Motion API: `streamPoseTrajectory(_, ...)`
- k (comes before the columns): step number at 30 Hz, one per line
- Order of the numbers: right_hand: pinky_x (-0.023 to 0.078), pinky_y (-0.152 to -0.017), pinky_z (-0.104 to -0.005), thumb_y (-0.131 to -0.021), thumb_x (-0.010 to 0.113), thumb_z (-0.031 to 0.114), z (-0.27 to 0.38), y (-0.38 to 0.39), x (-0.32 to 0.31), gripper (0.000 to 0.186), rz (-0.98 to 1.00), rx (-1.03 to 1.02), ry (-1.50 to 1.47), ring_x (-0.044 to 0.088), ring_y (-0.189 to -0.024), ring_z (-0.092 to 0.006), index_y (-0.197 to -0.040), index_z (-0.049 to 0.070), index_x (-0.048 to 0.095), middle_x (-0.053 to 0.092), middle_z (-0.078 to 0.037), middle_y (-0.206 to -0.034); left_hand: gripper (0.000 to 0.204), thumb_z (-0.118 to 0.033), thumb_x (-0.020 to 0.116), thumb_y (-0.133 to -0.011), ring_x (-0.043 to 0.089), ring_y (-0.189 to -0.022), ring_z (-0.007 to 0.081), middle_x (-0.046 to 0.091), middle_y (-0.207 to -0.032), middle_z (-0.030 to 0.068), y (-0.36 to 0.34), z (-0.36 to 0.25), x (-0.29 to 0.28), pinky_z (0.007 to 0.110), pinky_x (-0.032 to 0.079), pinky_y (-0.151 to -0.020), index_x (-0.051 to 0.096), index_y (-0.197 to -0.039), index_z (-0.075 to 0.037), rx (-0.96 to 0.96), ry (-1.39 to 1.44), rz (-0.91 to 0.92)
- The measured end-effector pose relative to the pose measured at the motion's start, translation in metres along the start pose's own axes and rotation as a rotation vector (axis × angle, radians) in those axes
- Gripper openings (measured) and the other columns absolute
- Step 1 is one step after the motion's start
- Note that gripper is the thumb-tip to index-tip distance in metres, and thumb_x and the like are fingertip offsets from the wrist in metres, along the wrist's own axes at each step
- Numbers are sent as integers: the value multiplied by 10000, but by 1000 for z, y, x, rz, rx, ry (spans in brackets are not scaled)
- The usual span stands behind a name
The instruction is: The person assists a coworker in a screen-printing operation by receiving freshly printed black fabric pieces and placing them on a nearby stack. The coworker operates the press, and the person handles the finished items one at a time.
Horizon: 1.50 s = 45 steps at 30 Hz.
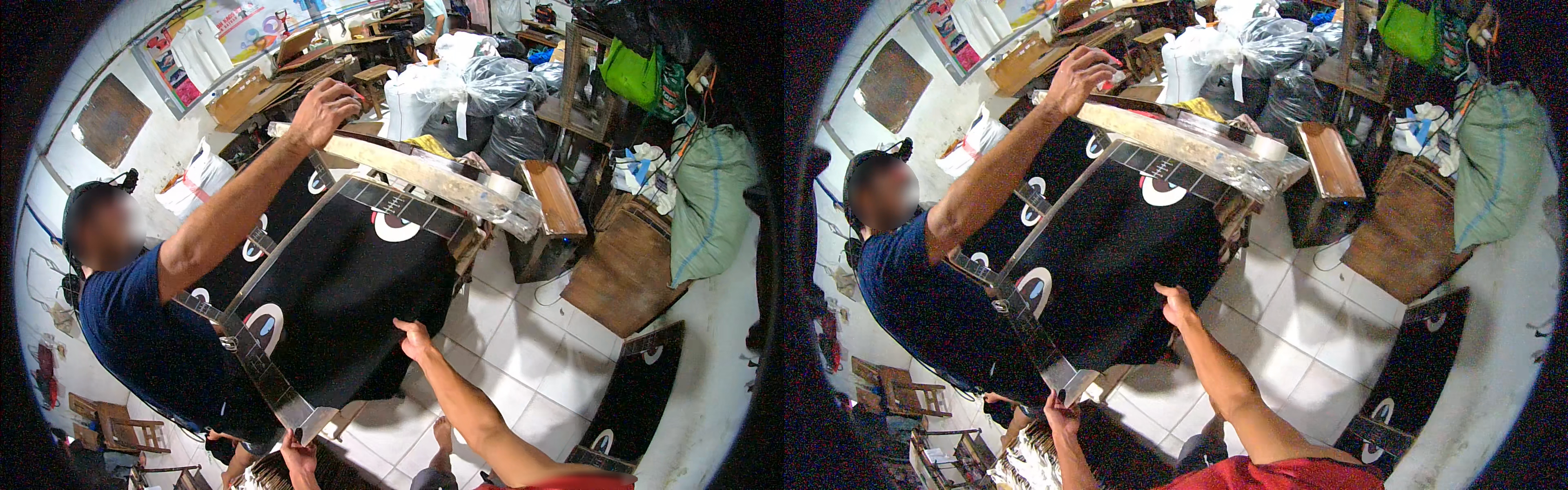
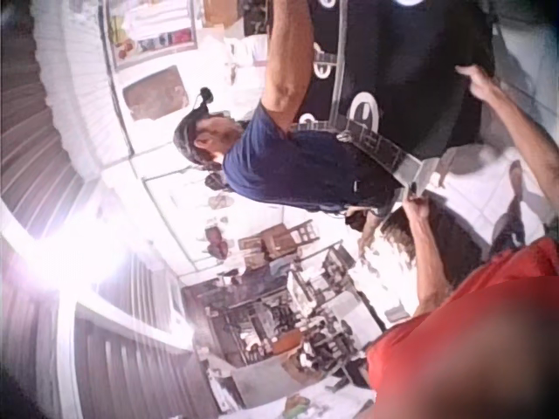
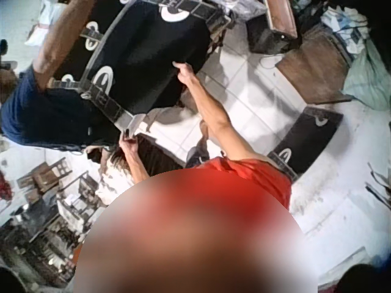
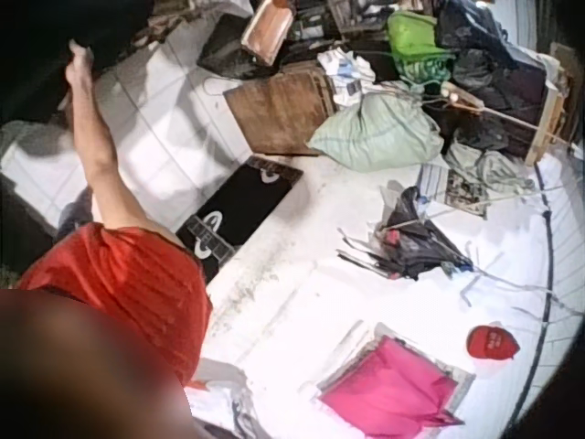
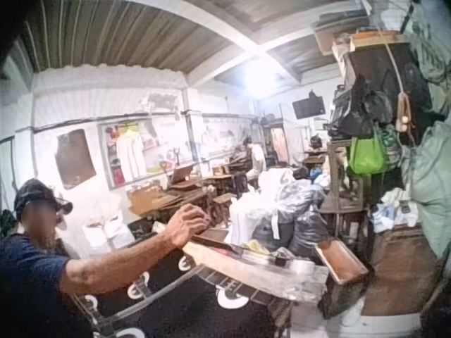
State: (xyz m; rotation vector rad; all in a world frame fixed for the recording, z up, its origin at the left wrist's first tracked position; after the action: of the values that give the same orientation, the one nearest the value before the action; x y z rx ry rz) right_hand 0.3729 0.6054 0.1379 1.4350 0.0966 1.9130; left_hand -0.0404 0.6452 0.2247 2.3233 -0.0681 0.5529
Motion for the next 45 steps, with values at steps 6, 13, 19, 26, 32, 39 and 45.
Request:
streamPoseTrajectory(6, 418, -860, -343, -696, 651, 37, 66, 117, -32, 309, 80, -76, 28, 561, -921, -237, -989, -32, 585, 609, -108, -992, 421, -411, 540, -827, 557, -944, 271, 604, -967, 88, 22, 38, -11, 443, 455, -810, 543, -1067, -65, -37, 65, 149)
streamPoseTrajectory(13, 406, -899, -369, -654, 616, -11, 160, 354, -142, 423, -80, -220, 60, 550, -954, -260, -1064, -59, 525, 579, -139, -1030, 412, -152, 654, -668, 606, -790, 308, 613, -919, 141, 138, 147, -28, 447, 508, -727, 538, -1030, 9, -129, -42, 286)
streamPoseTrajectory(19, 425, -866, -397, -709, 618, -14, 245, 520, -203, 372, -233, -354, 74, 548, -944, -265, -1063, -62, 516, 555, -138, -1070, 490, -83, 648, -615, 621, -764, 325, 608, -910, 152, 255, 231, 10, 451, 533, -698, 493, -1065, 35, -182, -93, 492)
streamPoseTrajectory(26, 465, -820, -408, -662, 589, -113, 321, 616, -266, 377, -407, -606, 119, 571, -891, -284, -1032, -94, 520, 569, -167, -1013, 385, -122, 615, -736, 599, -840, 318, 603, -972, 162, 321, 336, 53, 455, 496, -764, 511, -1081, 13, -427, -215, 561)
streamPoseTrajectory(32, 455, -772, -418, -601, 645, -86, 385, 606, -349, 214, -798, -572, 406, 569, -752, -256, -784, -62, 536, 574, -134, -839, 615, -436, 453, -875, 476, -1080, 310, 440, -1240, 152, 305, 435, 41, 465, 392, -892, 262, -1320, -57, -691, -870, 421)
streamPoseTrajectory(39, 440, -616, -388, -595, 635, 41, 443, 584, -451, 160, -1236, -472, 1030, 561, -632, -260, -622, -49, 506, 542, -186, -666, 510, -380, 445, -878, 544, -987, 289, 511, -1127, 145, 243, 441, -62, 418, 454, -819, 368, -1262, -54, -702, -1557, 246)
streamPoseTrajectory(45, 447, -724, -444, -658, 542, 54, 444, 572, -500, 132, -1409, -343, 1470, 561, -761, -392, -717, -62, 557, 573, -251, -779, 397, -334, 459, -868, 563, -872, 241, 548, -1032, 114, 191, 423, -70, 371, 471, -715, 454, -1155, -60, -812, -1664, 149)
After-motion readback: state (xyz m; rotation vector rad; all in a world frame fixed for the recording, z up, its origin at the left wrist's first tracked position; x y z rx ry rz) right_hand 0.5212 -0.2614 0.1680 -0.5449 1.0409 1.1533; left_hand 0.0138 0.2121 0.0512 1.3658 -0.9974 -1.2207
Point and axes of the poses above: each hand's wrist, its own y-axis away from the middle knuckle, its own x-axis out of the palm, z = x × y, the point moved 5 cm from there along -y, towards the middle knuckle
